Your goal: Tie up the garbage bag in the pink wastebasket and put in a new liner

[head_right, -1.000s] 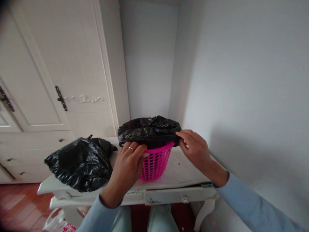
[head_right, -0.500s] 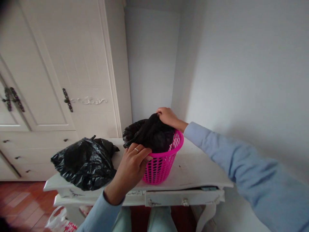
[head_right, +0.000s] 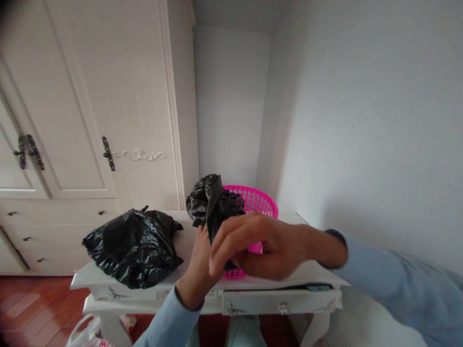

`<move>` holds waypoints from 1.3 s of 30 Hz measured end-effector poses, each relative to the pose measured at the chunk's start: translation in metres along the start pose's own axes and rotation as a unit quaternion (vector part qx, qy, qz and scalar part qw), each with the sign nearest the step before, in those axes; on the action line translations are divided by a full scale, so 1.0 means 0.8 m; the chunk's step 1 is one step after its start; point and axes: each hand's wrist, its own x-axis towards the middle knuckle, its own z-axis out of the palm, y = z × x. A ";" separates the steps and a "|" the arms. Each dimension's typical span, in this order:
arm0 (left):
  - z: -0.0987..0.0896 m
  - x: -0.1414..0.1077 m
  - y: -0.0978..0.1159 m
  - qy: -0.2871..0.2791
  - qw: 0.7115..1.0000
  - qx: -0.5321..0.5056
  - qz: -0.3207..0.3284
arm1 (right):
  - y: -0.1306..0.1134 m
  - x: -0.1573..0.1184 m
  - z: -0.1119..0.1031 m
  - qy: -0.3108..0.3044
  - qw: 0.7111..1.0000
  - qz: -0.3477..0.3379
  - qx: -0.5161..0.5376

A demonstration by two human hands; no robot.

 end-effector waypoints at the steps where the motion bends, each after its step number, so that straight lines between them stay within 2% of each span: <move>1: -0.001 0.000 0.001 -0.017 1.000 0.010 -0.003 | -0.015 -0.009 0.001 -0.013 1.000 0.013 -0.007; 3: -0.005 0.000 0.004 -0.043 0.998 0.031 -0.015 | -0.036 -0.032 0.000 -0.018 0.998 0.059 -0.014; 4: -0.007 0.000 0.006 -0.047 0.998 0.035 -0.021 | -0.042 -0.045 -0.002 0.001 0.996 0.087 -0.020; 6: -0.008 0.000 0.007 -0.044 0.998 0.024 -0.024 | -0.045 -0.071 -0.009 0.092 0.982 0.153 -0.056; 8: -0.006 0.000 0.006 -0.035 0.999 -0.001 -0.016 | -0.037 -0.094 -0.020 0.237 0.941 0.222 -0.097; 10: -0.004 -0.002 0.002 -0.023 0.999 -0.032 -0.007 | -0.022 -0.111 -0.033 0.367 0.883 0.277 -0.091; 13: -0.003 -0.007 -0.004 0.011 0.996 -0.085 0.010 | 0.003 -0.128 -0.046 0.482 0.817 0.315 -0.010; 16: -0.006 -0.022 -0.012 0.081 0.987 -0.135 0.023 | 0.025 -0.138 -0.044 0.537 0.777 0.324 0.048; 17: -0.006 -0.029 -0.016 0.111 0.982 -0.154 0.021 | 0.031 -0.140 -0.040 0.538 0.776 0.323 0.061; 19: -0.004 -0.045 -0.027 0.175 0.964 -0.200 -0.011 | 0.039 -0.141 -0.029 0.509 0.793 0.322 0.090; 21: 0.001 -0.060 -0.043 0.237 0.931 -0.260 -0.099 | 0.042 -0.138 -0.017 0.456 0.822 0.320 0.120; 22: 0.003 -0.064 -0.053 0.262 0.902 -0.300 -0.166 | 0.042 -0.134 -0.012 0.430 0.836 0.315 0.129; 23: 0.005 -0.065 -0.063 0.275 0.861 -0.351 -0.244 | 0.042 -0.129 -0.007 0.406 0.851 0.306 0.133; 24: 0.006 -0.064 -0.074 0.271 0.807 -0.414 -0.323 | 0.041 -0.124 -0.004 0.388 0.864 0.294 0.131; 25: 0.005 -0.059 -0.085 0.247 0.740 -0.486 -0.394 | 0.041 -0.118 -0.001 0.375 0.875 0.279 0.126; 26: 0.004 -0.052 -0.095 0.199 0.665 -0.563 -0.449 | 0.041 -0.111 0.001 0.370 0.883 0.265 0.119; 27: 0.002 -0.042 -0.106 0.139 0.593 -0.632 -0.479 | 0.041 -0.104 0.002 0.375 0.886 0.251 0.110; 28: -0.001 -0.031 -0.116 0.081 0.534 -0.683 -0.492 | 0.042 -0.097 0.003 0.391 0.883 0.240 0.099; 29: -0.004 -0.019 -0.126 0.040 0.498 -0.712 -0.493 | 0.043 -0.091 0.003 0.413 0.877 0.231 0.086; 31: -0.009 0.005 -0.143 0.010 0.474 -0.731 -0.491 | 0.047 -0.080 0.002 0.458 0.857 0.226 0.068; 34: -0.019 0.033 -0.162 0.046 0.477 -0.723 -0.498 | 0.053 -0.072 -0.004 0.507 0.826 0.234 0.077; 36: -0.030 0.043 -0.169 0.097 0.492 -0.718 -0.482 | 0.056 -0.075 -0.011 0.543 0.801 0.238 0.083; 39: -0.056 0.048 -0.172 0.174 0.540 -0.719 -0.401 | 0.058 -0.088 -0.020 0.585 0.772 0.234 0.085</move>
